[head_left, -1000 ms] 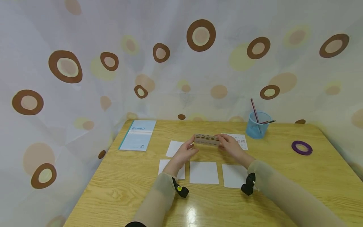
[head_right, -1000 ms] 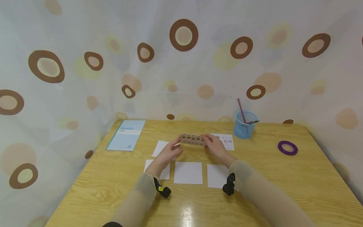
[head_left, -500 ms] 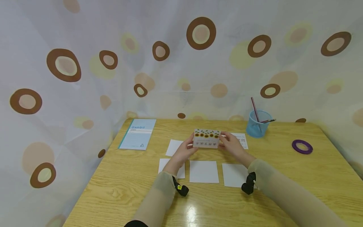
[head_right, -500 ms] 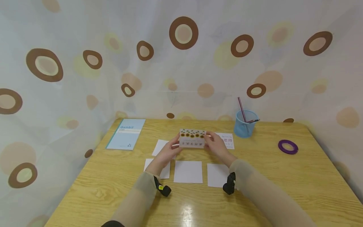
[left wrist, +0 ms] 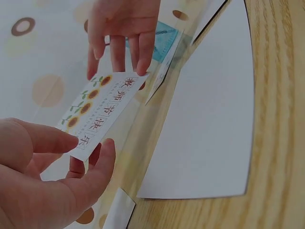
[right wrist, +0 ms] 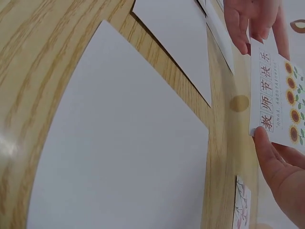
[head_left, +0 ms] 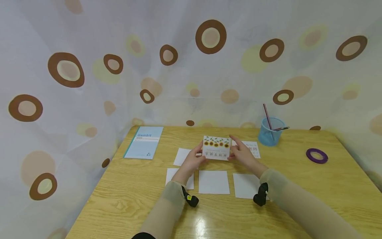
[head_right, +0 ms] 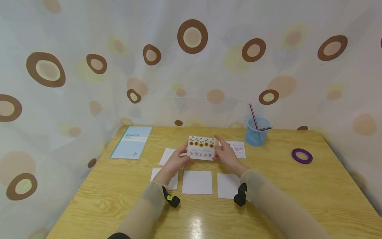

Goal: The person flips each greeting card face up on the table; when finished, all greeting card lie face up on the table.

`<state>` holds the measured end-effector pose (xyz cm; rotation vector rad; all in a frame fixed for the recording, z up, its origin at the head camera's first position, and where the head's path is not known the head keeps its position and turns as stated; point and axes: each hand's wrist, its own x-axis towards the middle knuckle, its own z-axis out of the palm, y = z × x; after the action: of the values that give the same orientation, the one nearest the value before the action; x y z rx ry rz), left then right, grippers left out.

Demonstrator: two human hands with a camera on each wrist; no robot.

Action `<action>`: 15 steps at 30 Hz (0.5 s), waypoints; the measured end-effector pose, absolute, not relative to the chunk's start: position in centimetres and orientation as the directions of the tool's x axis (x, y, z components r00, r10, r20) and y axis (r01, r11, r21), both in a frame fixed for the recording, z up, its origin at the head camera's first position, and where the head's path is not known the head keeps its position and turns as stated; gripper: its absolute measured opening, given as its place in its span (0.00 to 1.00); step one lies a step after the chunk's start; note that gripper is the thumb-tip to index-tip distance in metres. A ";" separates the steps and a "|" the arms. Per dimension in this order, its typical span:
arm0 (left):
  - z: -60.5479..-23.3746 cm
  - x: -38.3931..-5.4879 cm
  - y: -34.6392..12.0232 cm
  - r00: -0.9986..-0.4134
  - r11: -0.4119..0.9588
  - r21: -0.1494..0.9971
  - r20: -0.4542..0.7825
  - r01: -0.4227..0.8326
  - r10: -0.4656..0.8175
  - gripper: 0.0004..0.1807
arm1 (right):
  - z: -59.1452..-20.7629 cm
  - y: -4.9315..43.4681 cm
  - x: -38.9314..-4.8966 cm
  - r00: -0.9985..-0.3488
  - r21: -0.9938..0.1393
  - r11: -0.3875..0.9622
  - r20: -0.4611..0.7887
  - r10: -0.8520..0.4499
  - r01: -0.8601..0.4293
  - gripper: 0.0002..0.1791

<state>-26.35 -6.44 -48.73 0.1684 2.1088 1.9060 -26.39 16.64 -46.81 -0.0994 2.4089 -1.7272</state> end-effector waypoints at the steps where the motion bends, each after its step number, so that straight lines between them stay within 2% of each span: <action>1: -48.8 -26.3 -6.4 -0.951 0.103 0.988 -0.140 -0.116 0.274 0.38 | -46.8 16.7 -26.3 -0.983 -0.945 0.324 -0.100 -0.155 0.045 0.32; 15: -48.6 -26.4 -6.2 -0.983 -0.003 0.993 -0.113 -0.115 0.143 0.33 | -47.0 17.1 -26.2 -0.990 -0.957 0.289 -0.064 -0.122 0.026 0.23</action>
<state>-26.36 -6.15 -48.58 0.0296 2.0809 2.1038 -26.23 17.10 -47.02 -0.0904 2.4196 -1.8003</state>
